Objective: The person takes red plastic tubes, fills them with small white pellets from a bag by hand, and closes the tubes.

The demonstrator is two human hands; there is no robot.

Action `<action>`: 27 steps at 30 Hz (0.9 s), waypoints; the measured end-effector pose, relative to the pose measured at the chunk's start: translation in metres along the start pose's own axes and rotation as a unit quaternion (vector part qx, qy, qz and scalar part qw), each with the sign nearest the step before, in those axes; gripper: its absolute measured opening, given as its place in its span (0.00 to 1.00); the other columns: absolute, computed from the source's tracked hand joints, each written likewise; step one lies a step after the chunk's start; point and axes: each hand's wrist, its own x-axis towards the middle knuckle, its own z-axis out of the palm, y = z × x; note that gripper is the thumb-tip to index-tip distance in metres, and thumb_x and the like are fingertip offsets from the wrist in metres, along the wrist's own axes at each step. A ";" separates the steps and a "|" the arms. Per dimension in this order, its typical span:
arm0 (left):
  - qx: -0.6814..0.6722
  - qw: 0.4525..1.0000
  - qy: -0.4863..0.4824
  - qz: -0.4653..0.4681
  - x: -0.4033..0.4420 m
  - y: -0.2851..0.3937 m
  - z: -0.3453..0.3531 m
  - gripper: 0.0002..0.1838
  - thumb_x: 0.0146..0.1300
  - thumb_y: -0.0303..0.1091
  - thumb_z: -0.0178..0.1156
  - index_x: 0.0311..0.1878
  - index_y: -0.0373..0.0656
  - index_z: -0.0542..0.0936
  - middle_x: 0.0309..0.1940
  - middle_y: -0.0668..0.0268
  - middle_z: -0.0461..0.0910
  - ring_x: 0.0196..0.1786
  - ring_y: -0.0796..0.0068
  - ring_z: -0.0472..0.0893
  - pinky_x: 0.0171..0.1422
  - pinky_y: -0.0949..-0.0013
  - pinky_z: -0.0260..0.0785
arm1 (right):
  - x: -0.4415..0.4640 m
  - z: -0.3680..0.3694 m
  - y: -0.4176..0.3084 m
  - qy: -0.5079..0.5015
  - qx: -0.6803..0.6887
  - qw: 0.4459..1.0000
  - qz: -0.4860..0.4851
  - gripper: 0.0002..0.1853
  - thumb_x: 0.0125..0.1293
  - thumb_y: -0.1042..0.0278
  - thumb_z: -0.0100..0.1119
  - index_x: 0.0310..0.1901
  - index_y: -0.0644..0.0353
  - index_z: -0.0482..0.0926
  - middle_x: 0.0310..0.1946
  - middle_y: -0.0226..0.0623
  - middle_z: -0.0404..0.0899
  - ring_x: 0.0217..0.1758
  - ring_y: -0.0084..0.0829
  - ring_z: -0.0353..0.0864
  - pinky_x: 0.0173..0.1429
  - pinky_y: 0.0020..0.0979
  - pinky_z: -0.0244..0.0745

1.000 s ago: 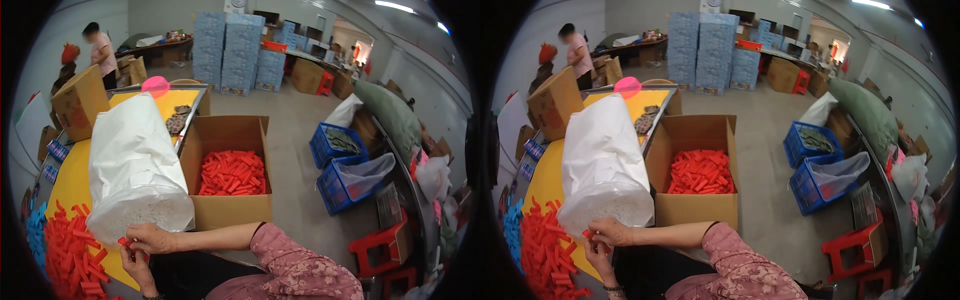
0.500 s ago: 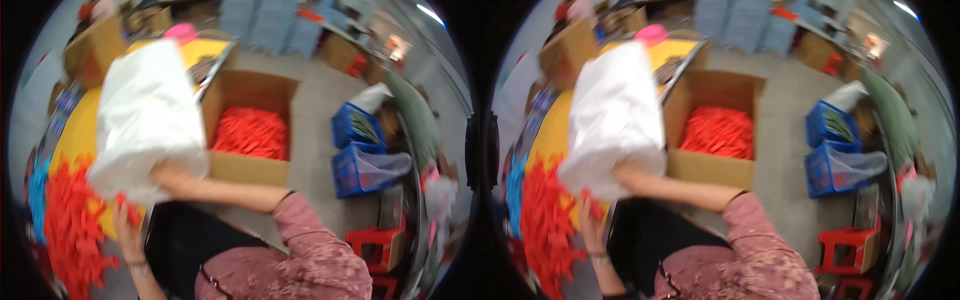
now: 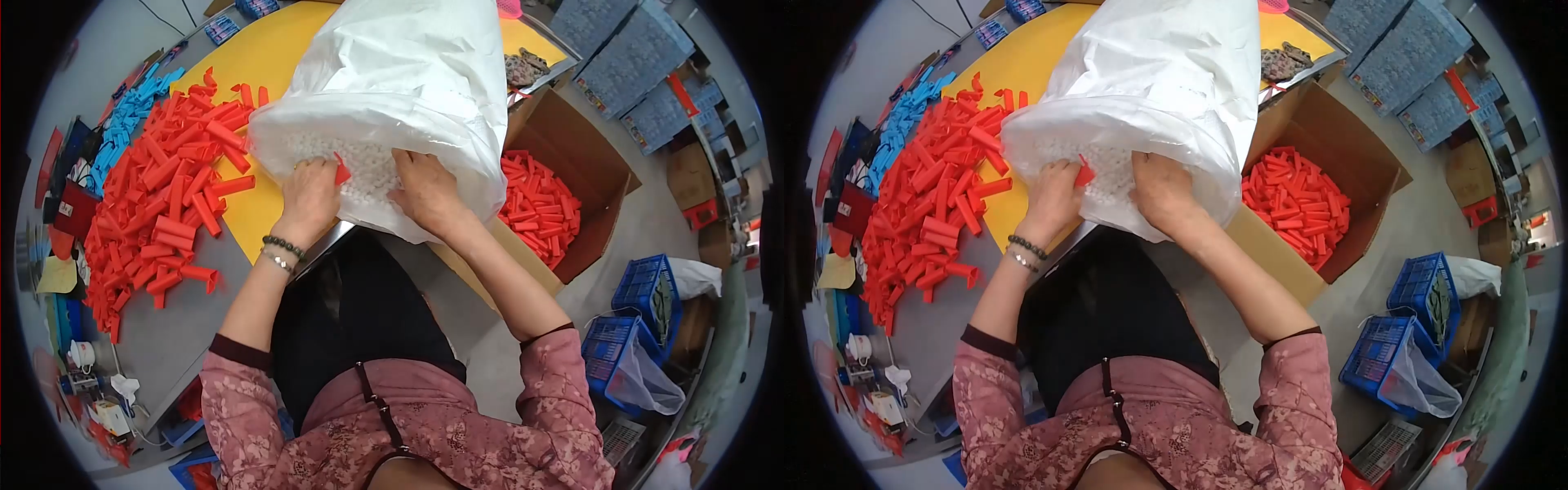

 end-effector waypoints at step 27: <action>-0.404 0.896 0.085 -0.164 0.027 0.004 0.009 0.15 0.50 0.25 0.62 0.43 0.33 0.77 0.34 0.50 0.82 0.36 0.58 0.83 0.44 0.63 0.73 | 0.072 0.033 0.043 0.032 0.301 0.952 -0.049 0.25 0.65 0.52 0.56 0.61 0.55 0.69 0.58 0.39 0.71 0.63 0.36 0.68 0.65 0.37 0.64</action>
